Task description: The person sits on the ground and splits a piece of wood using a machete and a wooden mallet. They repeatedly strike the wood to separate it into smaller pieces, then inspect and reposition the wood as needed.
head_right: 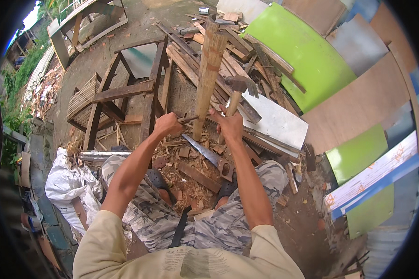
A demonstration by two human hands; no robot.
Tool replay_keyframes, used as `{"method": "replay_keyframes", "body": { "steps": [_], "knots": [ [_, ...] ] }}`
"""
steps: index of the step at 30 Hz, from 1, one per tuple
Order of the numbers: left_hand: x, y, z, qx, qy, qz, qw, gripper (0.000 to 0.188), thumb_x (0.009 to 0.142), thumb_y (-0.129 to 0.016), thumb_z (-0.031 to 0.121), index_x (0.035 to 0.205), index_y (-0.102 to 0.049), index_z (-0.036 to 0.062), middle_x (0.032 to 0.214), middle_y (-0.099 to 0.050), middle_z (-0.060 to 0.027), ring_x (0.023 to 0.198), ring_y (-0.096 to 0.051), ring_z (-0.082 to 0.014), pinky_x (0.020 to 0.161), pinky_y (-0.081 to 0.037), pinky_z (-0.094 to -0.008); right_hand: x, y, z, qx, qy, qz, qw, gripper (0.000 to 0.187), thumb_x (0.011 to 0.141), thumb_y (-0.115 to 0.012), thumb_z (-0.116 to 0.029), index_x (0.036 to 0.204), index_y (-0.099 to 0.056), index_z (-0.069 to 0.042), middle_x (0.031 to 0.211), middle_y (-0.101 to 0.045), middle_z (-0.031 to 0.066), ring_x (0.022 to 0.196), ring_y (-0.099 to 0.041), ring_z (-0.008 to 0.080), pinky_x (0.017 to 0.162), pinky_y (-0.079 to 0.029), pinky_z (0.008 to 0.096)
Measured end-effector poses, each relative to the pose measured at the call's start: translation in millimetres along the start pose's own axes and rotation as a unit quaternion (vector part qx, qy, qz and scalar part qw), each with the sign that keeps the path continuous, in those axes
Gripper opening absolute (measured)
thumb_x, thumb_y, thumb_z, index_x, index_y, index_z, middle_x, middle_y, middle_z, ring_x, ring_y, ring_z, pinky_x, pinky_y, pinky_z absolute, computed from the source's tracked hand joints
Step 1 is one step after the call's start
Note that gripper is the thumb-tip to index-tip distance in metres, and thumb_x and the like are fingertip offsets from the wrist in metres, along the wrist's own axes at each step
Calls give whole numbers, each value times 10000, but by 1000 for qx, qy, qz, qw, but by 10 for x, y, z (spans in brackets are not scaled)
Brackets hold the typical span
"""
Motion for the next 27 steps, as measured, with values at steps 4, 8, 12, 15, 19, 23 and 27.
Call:
{"method": "replay_keyframes", "body": {
  "steps": [4, 8, 12, 15, 19, 23, 27],
  "knots": [
    [-37, 49, -143, -12, -11, 28, 999, 375, 699, -713, 297, 885, -731, -28, 921, -718, -225, 889, -705, -375, 778, -559, -442, 168, -579, 6, -66, 3, -102, 993, 488, 768, -854, -377, 924, -626, 25, 616, -588, 9, 422, -502, 101, 377, -395, 275],
    [-77, 18, -241, -30, -19, 45, 998, 345, 713, -720, 285, 875, -737, -19, 897, -714, -233, 865, -705, -381, 771, -557, -440, 189, -615, -29, -143, 104, -39, 984, 534, 769, -841, -438, 943, -612, 12, 620, -580, 16, 411, -503, 105, 377, -394, 271],
    [-129, -23, -142, -42, -45, 48, 997, 331, 731, -713, 277, 850, -733, -31, 860, -710, -233, 829, -707, -381, 734, -558, -441, 153, -592, -68, -61, 65, -34, 995, 508, 797, -828, -403, 974, -591, 9, 662, -579, 15, 399, -475, 94, 366, -379, 260],
    [-43, -86, -155, -64, -37, 66, 995, 471, 702, -783, 423, 830, -729, -27, 859, -702, -250, 830, -693, -402, 753, -548, -457, 188, -530, 45, -17, 16, -36, 999, 433, 821, -819, -338, 990, -589, -13, 734, -571, 11, 459, -482, 79, 353, -395, 249],
    [-15, -114, -116, -64, -47, 48, 996, 487, 710, -777, 432, 851, -728, -32, 870, -705, -244, 843, -694, -395, 758, -551, -455, 204, -480, 300, 82, -33, -51, 995, 399, 826, -817, -316, 1002, -597, -33, 758, -542, 2, 586, -506, 77, 367, -412, 237],
    [-18, -115, -139, -71, -54, 39, 995, 517, 718, -776, 456, 851, -726, -41, 865, -707, -239, 850, -696, -388, 754, -549, -456, 261, -487, 390, 115, -31, -76, 990, 406, 820, -822, -318, 1018, -596, -45, 770, -531, 0, 647, -507, 84, 381, -410, 239],
    [-74, -71, -215, -76, -37, 32, 996, 533, 717, -779, 479, 839, -729, -38, 863, -709, -238, 844, -699, -382, 747, -547, -457, 257, -594, 312, 92, -14, -100, 991, 386, 831, -813, -293, 1009, -599, -26, 783, -564, 9, 521, -495, 84, 381, -407, 242]
  ]
}}
Point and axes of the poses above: each hand's wrist, its own x-axis towards the middle knuckle, its own y-axis out of the back of the hand, z = x × y, the point moved 9 cm from there along x, towards the middle knuckle
